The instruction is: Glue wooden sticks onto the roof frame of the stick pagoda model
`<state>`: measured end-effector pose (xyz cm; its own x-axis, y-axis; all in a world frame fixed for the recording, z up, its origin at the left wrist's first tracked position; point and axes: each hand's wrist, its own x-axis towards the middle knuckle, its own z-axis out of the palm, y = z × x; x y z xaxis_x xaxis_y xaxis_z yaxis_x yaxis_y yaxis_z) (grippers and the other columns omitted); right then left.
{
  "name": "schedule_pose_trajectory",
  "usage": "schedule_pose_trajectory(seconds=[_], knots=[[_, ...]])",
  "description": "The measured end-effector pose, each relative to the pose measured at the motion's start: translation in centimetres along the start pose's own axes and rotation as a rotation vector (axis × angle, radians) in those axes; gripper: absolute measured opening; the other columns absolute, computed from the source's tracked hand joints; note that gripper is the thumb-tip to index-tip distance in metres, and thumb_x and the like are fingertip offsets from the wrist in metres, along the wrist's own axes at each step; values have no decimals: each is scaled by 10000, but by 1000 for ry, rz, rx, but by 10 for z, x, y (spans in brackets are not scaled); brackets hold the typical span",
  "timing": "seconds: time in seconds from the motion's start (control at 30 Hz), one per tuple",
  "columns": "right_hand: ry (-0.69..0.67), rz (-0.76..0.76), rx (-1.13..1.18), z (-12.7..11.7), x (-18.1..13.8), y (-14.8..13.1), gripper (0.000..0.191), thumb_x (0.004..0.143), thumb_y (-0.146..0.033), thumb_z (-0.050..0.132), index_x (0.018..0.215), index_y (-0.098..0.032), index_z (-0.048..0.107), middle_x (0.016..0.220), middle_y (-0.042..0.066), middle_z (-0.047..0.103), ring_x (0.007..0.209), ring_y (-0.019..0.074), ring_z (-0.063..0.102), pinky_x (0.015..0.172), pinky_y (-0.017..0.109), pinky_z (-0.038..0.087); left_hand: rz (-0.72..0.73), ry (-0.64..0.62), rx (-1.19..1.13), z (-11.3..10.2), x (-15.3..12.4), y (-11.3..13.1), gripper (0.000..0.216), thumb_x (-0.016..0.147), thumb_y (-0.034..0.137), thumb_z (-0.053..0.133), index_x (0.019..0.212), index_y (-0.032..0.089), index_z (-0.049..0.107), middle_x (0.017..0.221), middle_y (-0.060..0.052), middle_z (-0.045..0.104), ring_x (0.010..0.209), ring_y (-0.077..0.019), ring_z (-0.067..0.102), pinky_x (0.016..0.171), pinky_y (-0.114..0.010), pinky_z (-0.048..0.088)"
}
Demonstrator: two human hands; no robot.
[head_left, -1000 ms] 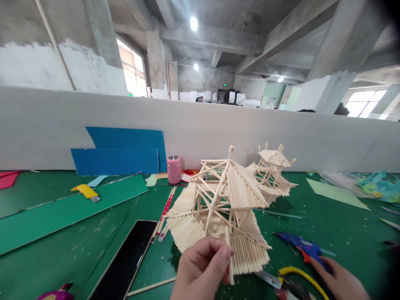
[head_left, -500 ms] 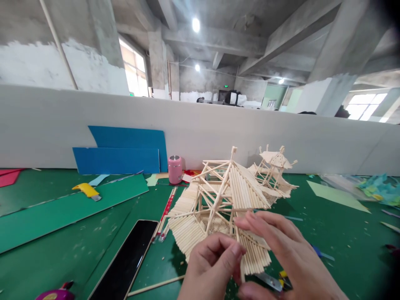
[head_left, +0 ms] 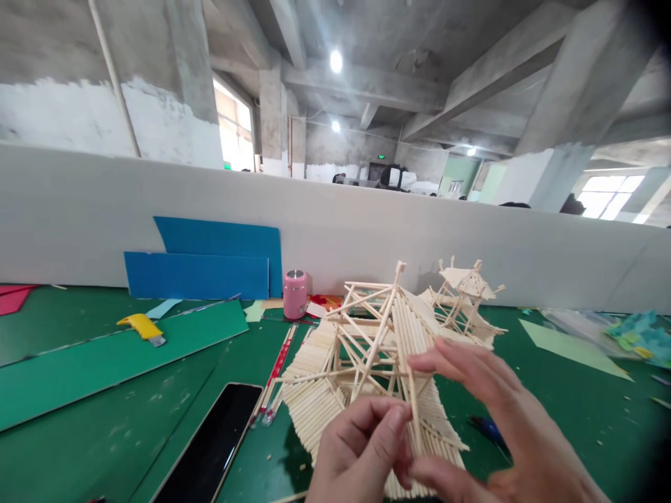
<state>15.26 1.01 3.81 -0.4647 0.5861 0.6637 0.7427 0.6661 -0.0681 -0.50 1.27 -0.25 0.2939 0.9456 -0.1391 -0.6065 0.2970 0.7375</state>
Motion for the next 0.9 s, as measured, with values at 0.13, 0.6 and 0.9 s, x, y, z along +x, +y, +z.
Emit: schedule_pose_trajectory(seconds=[0.13,0.6,0.9], knots=[[59,-6,31,-4,18,10,726,758,-311,607,1352,-146,224,1177,56,570,1146,194,439,980,314,320,66,16,-18,-5,8,-3,292,589,398,764,728,148,705,482,22,568,438,-61,472,446,-171,353],[-108,-9,-1,2,44,19,771,752,-283,614,1377,-182,175,1167,-16,587,1113,165,409,947,303,269,142,78,-21,-3,15,-3,301,607,372,756,837,179,742,524,-1,607,441,-70,504,446,-159,384],[-117,-10,-38,3,45,21,782,761,-312,605,1390,-182,159,1174,-35,580,1115,170,390,961,297,250,200,83,-26,-1,16,-7,302,622,378,744,870,207,745,539,-21,624,460,-89,513,449,-174,385]])
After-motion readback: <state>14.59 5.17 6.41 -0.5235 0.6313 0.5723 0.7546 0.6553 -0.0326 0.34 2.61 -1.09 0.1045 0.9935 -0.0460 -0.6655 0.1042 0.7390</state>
